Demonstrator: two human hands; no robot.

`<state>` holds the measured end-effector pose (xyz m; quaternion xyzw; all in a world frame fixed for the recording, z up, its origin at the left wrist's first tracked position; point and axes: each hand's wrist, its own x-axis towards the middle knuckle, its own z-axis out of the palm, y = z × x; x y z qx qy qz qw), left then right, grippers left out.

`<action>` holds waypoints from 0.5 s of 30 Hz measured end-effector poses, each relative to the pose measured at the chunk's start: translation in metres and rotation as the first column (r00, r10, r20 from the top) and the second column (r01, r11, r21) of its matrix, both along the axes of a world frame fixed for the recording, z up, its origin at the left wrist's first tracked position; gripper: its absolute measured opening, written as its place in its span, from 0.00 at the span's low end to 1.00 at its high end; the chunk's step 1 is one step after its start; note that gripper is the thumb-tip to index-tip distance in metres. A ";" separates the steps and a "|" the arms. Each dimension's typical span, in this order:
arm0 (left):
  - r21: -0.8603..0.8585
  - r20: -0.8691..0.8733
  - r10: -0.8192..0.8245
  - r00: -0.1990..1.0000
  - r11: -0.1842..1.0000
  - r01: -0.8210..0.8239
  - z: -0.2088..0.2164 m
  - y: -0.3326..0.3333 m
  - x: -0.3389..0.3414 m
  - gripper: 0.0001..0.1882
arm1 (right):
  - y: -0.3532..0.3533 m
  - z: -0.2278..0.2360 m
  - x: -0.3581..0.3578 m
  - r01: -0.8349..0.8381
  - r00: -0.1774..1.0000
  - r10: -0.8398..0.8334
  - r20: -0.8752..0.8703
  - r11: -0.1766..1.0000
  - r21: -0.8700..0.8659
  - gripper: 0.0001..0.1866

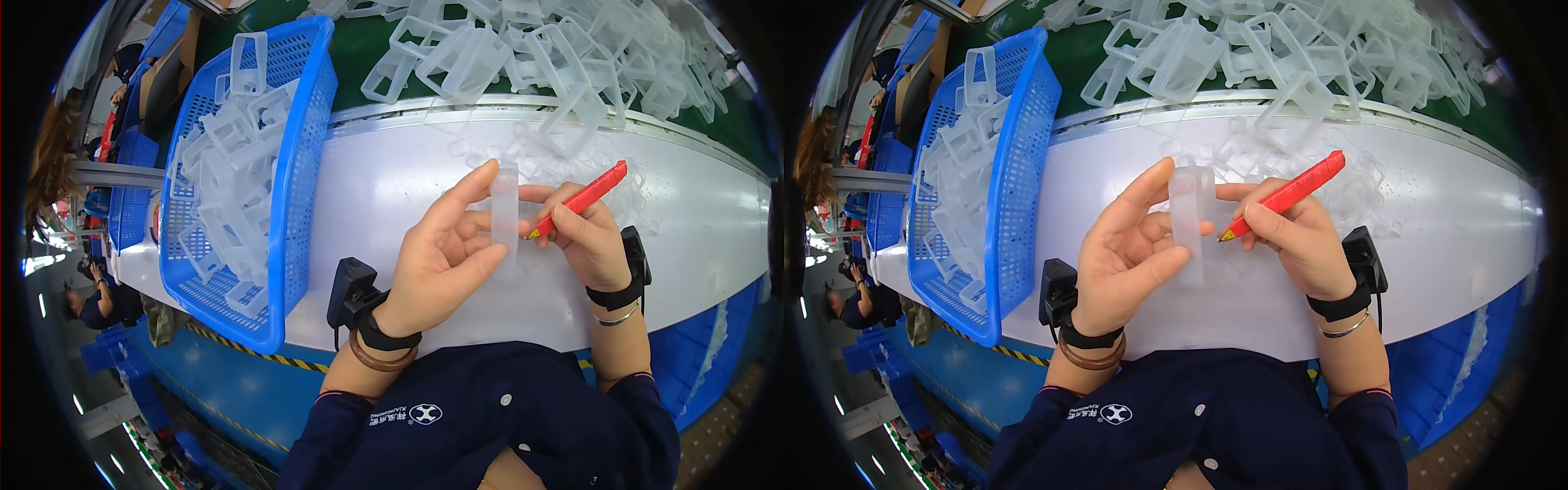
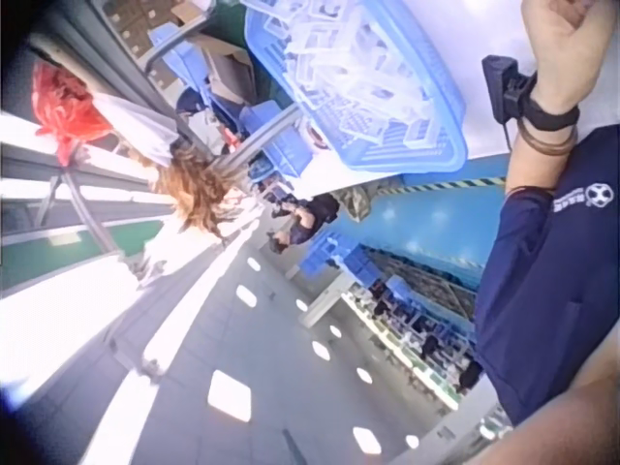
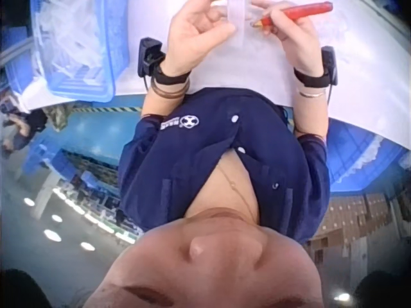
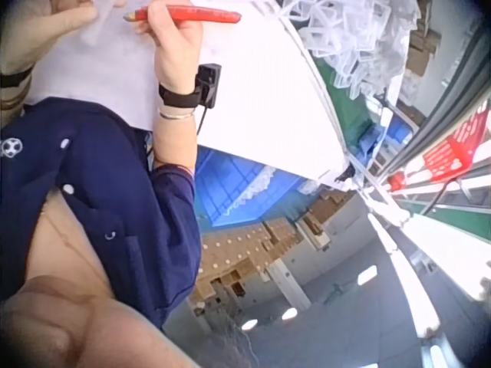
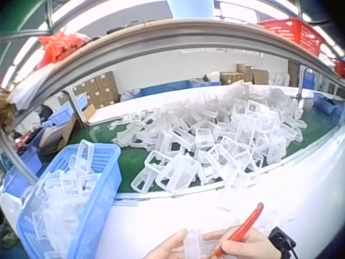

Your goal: Processing and deburring plastic components on an assembly line.

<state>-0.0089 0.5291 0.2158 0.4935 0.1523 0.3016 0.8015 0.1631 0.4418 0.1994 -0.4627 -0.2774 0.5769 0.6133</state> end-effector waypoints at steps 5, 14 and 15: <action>0.101 -0.077 0.018 0.997 0.995 -0.011 0.002 0.000 0.002 0.34 | 0.002 0.000 -0.001 0.054 0.999 -0.054 0.004 0.999 0.001 0.10; 0.195 -0.172 0.030 0.985 0.981 0.004 -0.001 -0.004 0.000 0.33 | -0.005 -0.004 0.017 0.142 0.989 -0.141 -0.033 0.988 0.062 0.10; 0.146 -0.146 0.008 0.989 0.989 0.014 0.000 -0.003 0.002 0.33 | -0.005 -0.003 0.014 0.165 0.986 -0.164 -0.018 0.985 0.053 0.10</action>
